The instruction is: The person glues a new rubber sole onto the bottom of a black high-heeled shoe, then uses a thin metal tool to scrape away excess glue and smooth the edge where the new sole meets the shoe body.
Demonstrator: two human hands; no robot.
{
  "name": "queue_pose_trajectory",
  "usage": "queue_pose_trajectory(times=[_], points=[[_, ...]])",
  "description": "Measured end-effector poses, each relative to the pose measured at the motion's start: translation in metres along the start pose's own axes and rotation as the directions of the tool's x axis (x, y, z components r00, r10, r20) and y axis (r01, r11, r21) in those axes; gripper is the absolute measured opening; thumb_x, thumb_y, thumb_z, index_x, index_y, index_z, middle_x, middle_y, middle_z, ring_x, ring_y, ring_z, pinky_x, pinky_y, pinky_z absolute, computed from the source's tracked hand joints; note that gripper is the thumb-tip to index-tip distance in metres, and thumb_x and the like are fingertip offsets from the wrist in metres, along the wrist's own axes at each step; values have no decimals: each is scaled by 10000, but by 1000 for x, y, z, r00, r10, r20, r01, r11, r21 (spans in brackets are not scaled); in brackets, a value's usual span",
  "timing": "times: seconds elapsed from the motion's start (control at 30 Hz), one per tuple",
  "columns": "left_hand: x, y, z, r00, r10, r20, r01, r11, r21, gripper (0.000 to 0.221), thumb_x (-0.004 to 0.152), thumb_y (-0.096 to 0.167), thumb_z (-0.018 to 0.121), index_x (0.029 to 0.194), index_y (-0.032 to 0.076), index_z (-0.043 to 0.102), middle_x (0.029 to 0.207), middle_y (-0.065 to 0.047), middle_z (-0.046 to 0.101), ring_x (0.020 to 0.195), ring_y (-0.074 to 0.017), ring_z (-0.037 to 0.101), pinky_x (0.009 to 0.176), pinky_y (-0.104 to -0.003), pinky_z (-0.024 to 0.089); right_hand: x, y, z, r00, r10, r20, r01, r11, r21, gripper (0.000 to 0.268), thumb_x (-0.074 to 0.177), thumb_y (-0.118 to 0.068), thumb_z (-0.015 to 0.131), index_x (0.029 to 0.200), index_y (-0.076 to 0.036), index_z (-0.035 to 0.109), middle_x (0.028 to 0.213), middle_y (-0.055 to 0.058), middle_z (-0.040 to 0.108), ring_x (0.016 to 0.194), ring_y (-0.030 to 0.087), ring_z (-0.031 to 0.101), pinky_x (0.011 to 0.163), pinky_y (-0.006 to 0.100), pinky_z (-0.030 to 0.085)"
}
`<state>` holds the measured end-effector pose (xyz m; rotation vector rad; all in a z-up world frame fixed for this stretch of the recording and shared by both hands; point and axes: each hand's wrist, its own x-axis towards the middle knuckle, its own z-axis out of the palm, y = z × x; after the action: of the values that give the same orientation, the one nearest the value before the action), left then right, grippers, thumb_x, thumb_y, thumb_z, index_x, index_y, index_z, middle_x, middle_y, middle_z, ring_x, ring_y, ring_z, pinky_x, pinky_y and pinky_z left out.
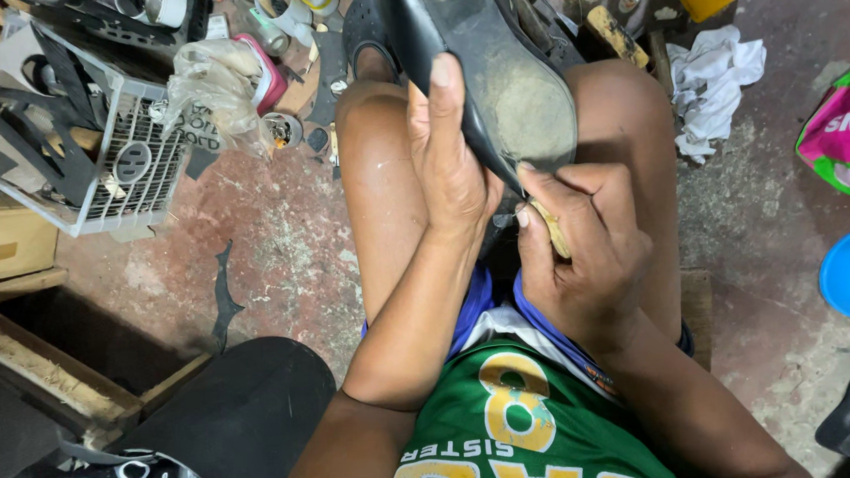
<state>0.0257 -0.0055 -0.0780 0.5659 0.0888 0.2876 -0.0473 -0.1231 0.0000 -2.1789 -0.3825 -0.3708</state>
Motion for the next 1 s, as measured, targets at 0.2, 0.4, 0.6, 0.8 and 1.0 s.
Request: queue_pose_trajectory(times=[0.2, 0.4, 0.6, 0.8, 1.0], points=[[-5, 1, -2, 998, 38, 44, -38, 999, -4, 287, 1201, 264, 566, 1366, 30, 546, 1220, -79, 656, 1092, -117, 631, 987, -278, 518, -5, -2, 1, 1000, 10, -5, -10, 999, 48, 305, 1014, 32, 695, 1313, -20, 666, 1165, 140, 602, 873, 215, 687, 727, 318, 574], [-6, -1, -5, 998, -1, 67, 1, 1000, -7, 284, 1202, 254, 574, 1365, 23, 550, 1233, -78, 657, 1107, -120, 633, 1009, -281, 508, -5, 2, 3, 1000, -5, -26, 6, 1000, 6, 293, 1008, 10, 705, 1298, -18, 671, 1166, 145, 600, 908, 240, 677, 718, 328, 561], [-6, -6, -9, 998, -17, 68, 19, 999, -39, 253, 1221, 249, 578, 1301, 11, 544, 1224, -88, 661, 1103, -131, 638, 1003, -291, 512, -3, 1, 3, 999, 7, -35, -7, 1000, -3, 285, 1022, 2, 707, 1304, -28, 674, 1122, 137, 597, 909, 239, 673, 735, 336, 558], [-7, -3, -6, 998, -4, 69, 4, 1000, 0, 298, 1186, 258, 581, 1364, 23, 538, 1232, -82, 659, 1103, -128, 639, 1002, -294, 512, -2, -2, -1, 1000, 1, -31, 0, 1000, 27, 298, 1028, 14, 700, 1321, -28, 664, 1132, 138, 596, 937, 240, 685, 758, 331, 569], [-9, -4, -8, 995, -7, 97, 6, 1000, 16, 301, 1194, 263, 586, 1369, 23, 540, 1234, -84, 656, 1112, -131, 636, 1012, -294, 508, -2, -5, -4, 999, 35, -33, -34, 999, 40, 306, 1017, 29, 703, 1315, -30, 664, 1124, 138, 599, 922, 237, 679, 755, 331, 557]])
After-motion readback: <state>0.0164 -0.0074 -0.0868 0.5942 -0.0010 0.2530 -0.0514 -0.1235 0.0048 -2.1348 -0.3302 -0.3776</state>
